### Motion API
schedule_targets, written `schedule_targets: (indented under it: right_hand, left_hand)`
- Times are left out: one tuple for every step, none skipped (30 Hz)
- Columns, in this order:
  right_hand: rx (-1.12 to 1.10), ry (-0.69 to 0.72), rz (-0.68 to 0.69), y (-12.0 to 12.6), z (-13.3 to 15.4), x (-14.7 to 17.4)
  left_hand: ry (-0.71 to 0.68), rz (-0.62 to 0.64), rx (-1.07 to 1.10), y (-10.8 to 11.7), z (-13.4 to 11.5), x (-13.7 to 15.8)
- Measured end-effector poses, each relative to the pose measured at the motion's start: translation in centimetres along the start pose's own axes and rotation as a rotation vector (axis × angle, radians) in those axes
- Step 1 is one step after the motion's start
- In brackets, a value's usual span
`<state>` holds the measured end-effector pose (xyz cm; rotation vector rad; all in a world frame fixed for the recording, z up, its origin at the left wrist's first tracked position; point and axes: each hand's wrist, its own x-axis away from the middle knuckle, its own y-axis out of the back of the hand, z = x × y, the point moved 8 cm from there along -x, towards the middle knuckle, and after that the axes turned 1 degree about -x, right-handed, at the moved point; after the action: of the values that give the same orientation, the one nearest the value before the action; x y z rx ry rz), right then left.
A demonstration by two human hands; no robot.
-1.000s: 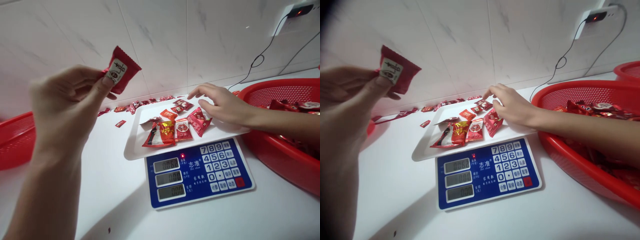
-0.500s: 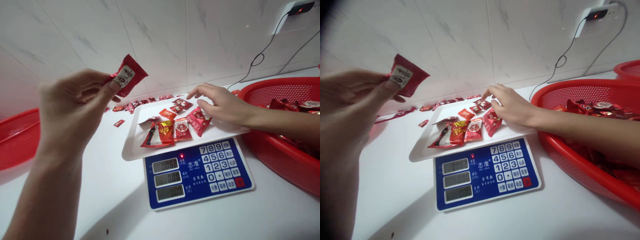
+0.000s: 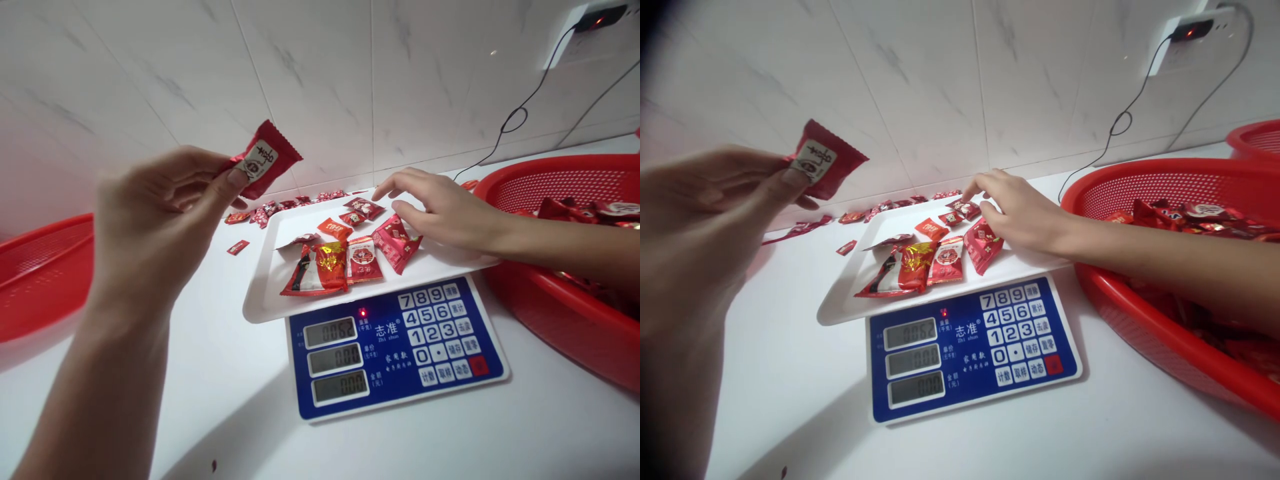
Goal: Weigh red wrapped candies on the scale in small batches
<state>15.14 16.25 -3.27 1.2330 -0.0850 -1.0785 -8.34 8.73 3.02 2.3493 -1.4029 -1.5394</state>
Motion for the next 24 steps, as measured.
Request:
schedule_targets:
  right_hand:
    - [0.003, 0.001, 0.003, -0.01, 0.02, 0.01]
    - [0.004, 0.002, 0.005, -0.02, 0.04, 0.02]
    - [0.004, 0.004, 0.006, -0.03, 0.07, 0.03]
    - [0.003, 0.007, 0.005, -0.03, 0.09, 0.03]
    - [0.002, 0.007, 0.004, -0.03, 0.1, 0.03]
    - [0.002, 0.007, 0.004, -0.04, 0.1, 0.03]
    - [0.002, 0.005, 0.005, -0.05, 0.1, 0.03]
    - [0.004, 0.002, 0.006, -0.06, 0.1, 0.03]
    - [0.006, -0.001, 0.007, -0.07, 0.1, 0.03]
    - [0.008, -0.005, 0.01, -0.1, 0.1, 0.02]
    - [0.009, -0.009, 0.014, -0.13, 0.1, 0.02]
    - [0.009, -0.012, 0.017, -0.15, 0.1, 0.02]
    - [0.008, -0.015, 0.018, -0.17, 0.09, 0.02]
    - [0.007, -0.015, 0.018, -0.19, 0.1, 0.02]
    - [0.005, -0.012, 0.016, -0.19, 0.11, 0.02]
    - [0.003, -0.007, 0.013, -0.18, 0.12, 0.02]
    - [0.003, -0.003, 0.01, -0.18, 0.12, 0.02]
    - [0.003, -0.001, 0.009, -0.19, 0.1, 0.01]
    - [0.004, 0.0, 0.012, -0.22, 0.08, 0.01]
    - [0.005, 0.0, 0.015, -0.24, 0.05, 0.01]
    - [0.007, -0.001, 0.019, -0.27, 0.04, 0.01]
    - [0.009, -0.001, 0.023, -0.28, 0.04, 0.0]
    - [0.011, 0.0, 0.026, -0.28, 0.06, 0.0]
    - [0.013, 0.001, 0.029, -0.28, 0.08, 0.0]
  left_hand:
    - [-0.004, -0.003, 0.003, -0.01, -0.07, 0.0]
    - [-0.006, -0.006, 0.003, -0.02, -0.1, -0.01]
    - [-0.005, -0.006, 0.001, -0.04, -0.09, -0.02]
    - [-0.001, -0.004, -0.002, -0.07, -0.05, -0.01]
    - [0.002, 0.0, 0.0, -0.12, -0.01, 0.0]
    - [-0.001, 0.0, 0.005, -0.14, -0.02, 0.02]
    - [-0.005, 0.004, 0.01, -0.18, -0.04, 0.05]
    - [-0.01, 0.004, 0.016, -0.2, -0.09, 0.08]
    - [-0.012, 0.003, 0.02, -0.22, -0.11, 0.1]
    - [-0.009, 0.001, 0.016, -0.23, -0.11, 0.12]
    - [-0.003, -0.001, 0.008, -0.24, -0.09, 0.12]
    - [0.005, -0.001, 0.001, -0.28, -0.06, 0.12]
    - [0.011, 0.0, -0.002, -0.3, -0.05, 0.11]
    - [0.012, -0.002, -0.002, -0.32, -0.06, 0.1]
    - [0.011, -0.003, 0.0, -0.32, -0.08, 0.09]
    - [0.009, -0.003, 0.007, -0.33, -0.11, 0.09]
    - [0.008, -0.004, 0.014, -0.33, -0.11, 0.09]
    - [0.009, -0.004, 0.011, -0.34, -0.1, 0.09]
    - [0.011, -0.006, 0.006, -0.33, -0.07, 0.09]
    - [0.012, -0.009, 0.003, -0.32, -0.05, 0.1]
    - [0.015, -0.008, -0.001, -0.34, -0.02, 0.11]
    - [0.017, -0.009, -0.004, -0.36, 0.01, 0.12]
    - [0.018, -0.009, -0.003, -0.39, 0.04, 0.13]
    - [0.019, -0.004, 0.003, -0.46, 0.06, 0.14]
